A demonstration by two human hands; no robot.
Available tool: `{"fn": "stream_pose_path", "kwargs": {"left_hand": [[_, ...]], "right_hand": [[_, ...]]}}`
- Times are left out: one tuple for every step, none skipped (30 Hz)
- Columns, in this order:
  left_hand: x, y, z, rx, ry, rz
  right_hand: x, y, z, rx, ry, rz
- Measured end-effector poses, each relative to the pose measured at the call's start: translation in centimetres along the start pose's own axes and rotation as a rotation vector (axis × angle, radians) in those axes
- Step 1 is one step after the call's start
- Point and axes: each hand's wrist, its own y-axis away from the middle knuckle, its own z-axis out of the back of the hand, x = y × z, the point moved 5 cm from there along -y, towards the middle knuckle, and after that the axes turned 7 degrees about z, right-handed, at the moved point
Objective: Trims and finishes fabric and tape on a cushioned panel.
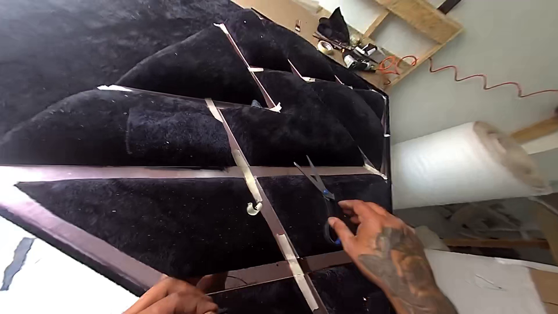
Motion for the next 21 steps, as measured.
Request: {"fn": "stream_pose_path", "kwargs": {"left_hand": [[-0.2,-0.3,-0.1,-0.012,0.053,0.013],[-0.5,-0.5,-0.2,-0.027,0.104,0.024],[-0.7,-0.6,-0.3,-0.042,0.148,0.041],[-1.0,-0.8,-0.4,-0.056,0.177,0.057],[-1.2,-1.0,-0.3,-0.069,0.198,0.071],[-1.4,-1.1,-0.3,-0.079,0.212,0.086],[-1.6,-1.1,-0.3,-0.086,0.222,0.099],[-1.7,-1.2,-0.3,-0.091,0.226,0.105],[-1.8,-1.2,-0.3,-0.095,0.232,0.107],[-1.9,-1.2,-0.4,-0.099,0.237,0.11],[-2.0,-1.2,-0.4,-0.102,0.244,0.111],[-2.1,-1.2,-0.3,-0.107,0.25,0.11],[-2.1,-1.3,-0.3,-0.11,0.26,0.107],[-2.2,-1.3,-0.4,-0.112,0.27,0.107],[-2.2,-1.3,-0.4,-0.109,0.284,0.108],[-2.3,-1.3,-0.5,-0.103,0.3,0.106],[-2.4,-1.4,-0.5,-0.099,0.313,0.103],[-2.6,-1.4,-0.5,-0.097,0.323,0.098],[-2.7,-1.5,-0.5,-0.098,0.33,0.095],[-2.9,-1.5,-0.5,-0.099,0.34,0.094],[-3.0,-1.5,-0.5,-0.103,0.351,0.093]], "right_hand": [[-0.9,-0.4,-0.4,0.024,0.009,-0.008],[-1.4,-0.7,-0.6,0.044,0.0,-0.001],[-1.8,-0.8,-0.8,0.066,-0.011,0.011],[-2.1,-0.9,-1.0,0.092,-0.023,0.022],[-2.5,-1.1,-1.0,0.127,-0.039,0.029],[-2.7,-1.3,-0.9,0.173,-0.065,0.017],[-2.9,-1.5,-0.8,0.221,-0.088,-0.007],[-3.2,-1.6,-0.9,0.261,-0.094,-0.034],[-3.3,-1.8,-1.0,0.307,-0.079,-0.058],[-3.4,-1.7,-1.3,0.341,-0.056,-0.061],[-3.5,-1.6,-1.7,0.361,-0.016,-0.054],[-3.4,-1.4,-1.9,0.367,0.019,-0.045],[-3.3,-1.3,-2.1,0.365,0.037,-0.034],[-3.3,-1.2,-2.2,0.347,0.029,-0.035],[-3.3,-1.1,-2.3,0.303,0.003,-0.036],[-3.5,-0.9,-2.2,0.248,-0.036,-0.028],[-3.3,-0.6,-1.9,0.217,-0.093,-0.025],[-2.8,-0.1,-1.3,0.22,-0.175,-0.03],[-1.8,0.6,-0.4,0.259,-0.301,-0.034],[-0.4,1.4,0.6,0.294,-0.456,-0.019],[1.4,2.3,1.5,0.324,-0.624,0.015]]}}
